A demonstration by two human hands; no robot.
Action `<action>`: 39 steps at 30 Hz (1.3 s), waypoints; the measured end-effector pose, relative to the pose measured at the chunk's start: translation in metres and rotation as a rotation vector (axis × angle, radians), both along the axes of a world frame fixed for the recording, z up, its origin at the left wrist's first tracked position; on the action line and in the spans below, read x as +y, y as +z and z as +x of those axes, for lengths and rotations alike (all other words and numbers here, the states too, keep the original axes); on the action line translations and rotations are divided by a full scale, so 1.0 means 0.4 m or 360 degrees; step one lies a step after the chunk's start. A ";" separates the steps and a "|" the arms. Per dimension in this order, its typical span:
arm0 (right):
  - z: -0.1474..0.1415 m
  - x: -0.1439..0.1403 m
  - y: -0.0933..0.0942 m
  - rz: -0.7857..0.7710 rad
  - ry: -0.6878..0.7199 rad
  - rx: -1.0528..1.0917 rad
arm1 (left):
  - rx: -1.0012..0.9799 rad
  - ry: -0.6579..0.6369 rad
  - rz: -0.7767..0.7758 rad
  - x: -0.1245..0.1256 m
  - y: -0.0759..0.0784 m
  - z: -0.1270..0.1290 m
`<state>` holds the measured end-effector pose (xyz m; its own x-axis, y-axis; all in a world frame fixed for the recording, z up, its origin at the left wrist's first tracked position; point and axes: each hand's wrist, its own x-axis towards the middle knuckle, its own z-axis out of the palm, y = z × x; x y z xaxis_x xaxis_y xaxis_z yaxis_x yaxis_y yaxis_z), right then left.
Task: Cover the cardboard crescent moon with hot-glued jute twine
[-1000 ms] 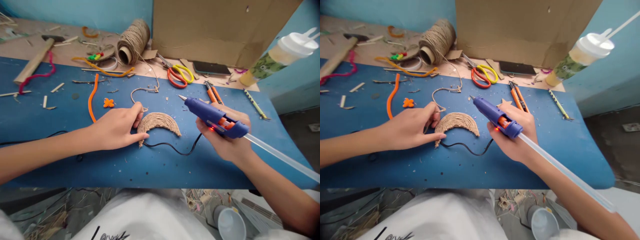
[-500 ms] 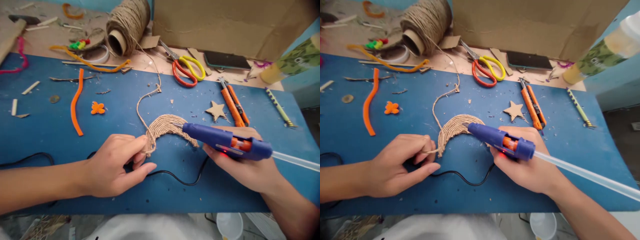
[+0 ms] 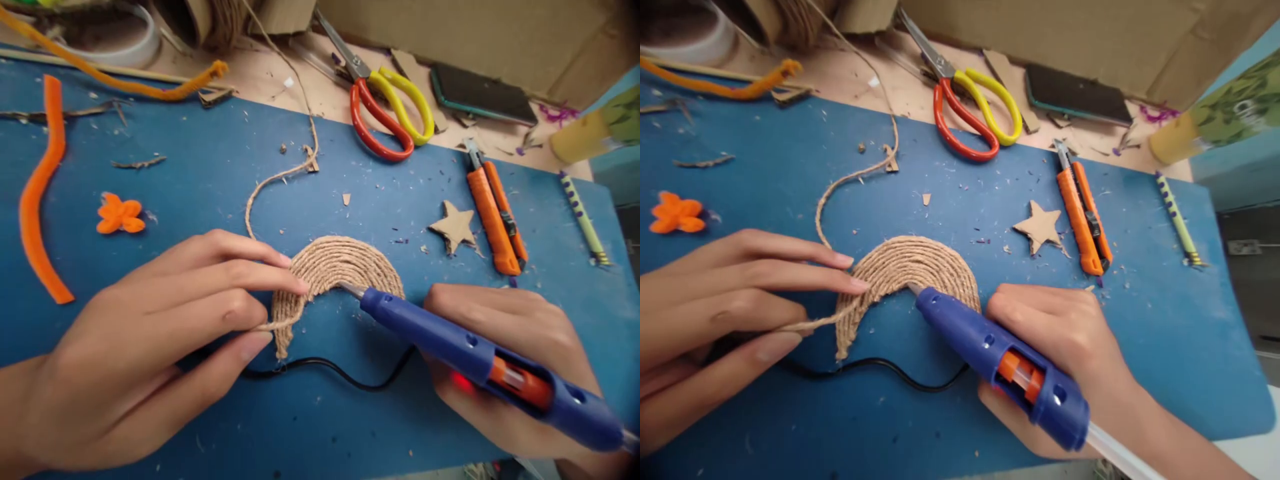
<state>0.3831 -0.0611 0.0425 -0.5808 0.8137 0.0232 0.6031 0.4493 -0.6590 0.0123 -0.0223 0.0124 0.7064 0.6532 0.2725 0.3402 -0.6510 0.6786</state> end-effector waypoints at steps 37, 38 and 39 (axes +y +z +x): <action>-0.010 0.006 -0.006 -0.0072 -0.0042 0.0014 | 0.0151 0.0098 -0.0064 -0.002 0.008 0.005; -0.011 0.008 -0.006 -0.0084 -0.0038 0.0017 | 0.0153 0.0094 -0.0061 -0.002 0.008 0.005; -0.012 0.010 -0.006 -0.0095 -0.0033 0.0021 | 0.0161 0.0089 -0.0059 -0.002 0.008 0.004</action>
